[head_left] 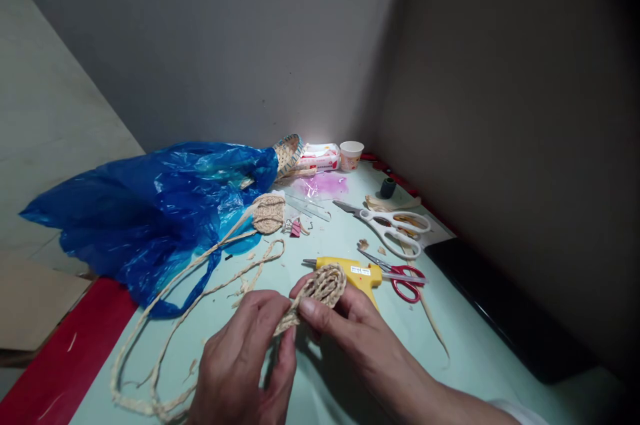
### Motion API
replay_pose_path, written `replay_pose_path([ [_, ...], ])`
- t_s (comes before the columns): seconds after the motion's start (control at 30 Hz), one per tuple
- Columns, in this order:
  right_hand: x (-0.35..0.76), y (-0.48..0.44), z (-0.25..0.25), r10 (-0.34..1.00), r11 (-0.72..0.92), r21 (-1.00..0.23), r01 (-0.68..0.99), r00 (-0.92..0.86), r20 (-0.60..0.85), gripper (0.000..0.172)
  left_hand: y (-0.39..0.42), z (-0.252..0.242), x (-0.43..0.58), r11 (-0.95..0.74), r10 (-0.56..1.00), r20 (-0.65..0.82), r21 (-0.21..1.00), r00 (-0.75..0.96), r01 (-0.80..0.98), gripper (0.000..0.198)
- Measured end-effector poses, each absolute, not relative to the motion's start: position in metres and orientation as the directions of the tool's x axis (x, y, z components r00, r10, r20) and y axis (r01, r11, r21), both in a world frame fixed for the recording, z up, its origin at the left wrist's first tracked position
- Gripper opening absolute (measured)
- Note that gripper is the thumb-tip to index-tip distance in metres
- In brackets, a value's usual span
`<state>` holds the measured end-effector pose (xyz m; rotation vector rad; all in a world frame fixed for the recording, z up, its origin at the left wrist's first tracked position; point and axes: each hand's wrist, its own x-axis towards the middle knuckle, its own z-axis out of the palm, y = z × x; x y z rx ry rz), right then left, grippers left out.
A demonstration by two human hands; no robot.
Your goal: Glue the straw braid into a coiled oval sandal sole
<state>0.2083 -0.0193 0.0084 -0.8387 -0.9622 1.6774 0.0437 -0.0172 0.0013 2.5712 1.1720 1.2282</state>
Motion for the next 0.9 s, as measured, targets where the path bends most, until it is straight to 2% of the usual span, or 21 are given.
replay_pose_path([
  [0.2, 0.207, -0.0193, 0.0113, 0.955, -0.195, -0.88, -0.434, -0.29, -0.068, 0.026, -0.0189, 0.0038, 0.0443, -0.689, 0.69, 0.635, 0.429, 0.348, 0.585, 0.027],
  [0.4, 0.2071, -0.0178, 0.01, 0.966, -0.164, -0.895, -0.416, -0.252, -0.06, 0.025, -0.018, 0.0079, 0.0425, -0.673, 0.731, 0.548, 0.482, 0.407, 0.56, 0.023],
  [0.5, 0.2057, -0.0166, 0.0067, 0.967, -0.172, -0.897, -0.406, -0.242, -0.076, 0.023, -0.0171, 0.006, 0.041, -0.688, 0.72, 0.532, 0.467, 0.445, 0.555, 0.025],
  [0.77, 0.2049, -0.0162, 0.0088, 0.972, -0.174, -0.895, -0.411, -0.214, -0.091, 0.022, -0.017, 0.0035, 0.048, -0.682, 0.725, 0.569, 0.513, 0.389, 0.521, 0.024],
  [0.9, 0.2073, -0.0135, 0.0111, 0.97, -0.216, -0.85, -0.48, -0.203, -0.131, 0.025, -0.0146, 0.0036, 0.047, -0.696, 0.704, 0.616, 0.503, 0.352, 0.512, 0.026],
])
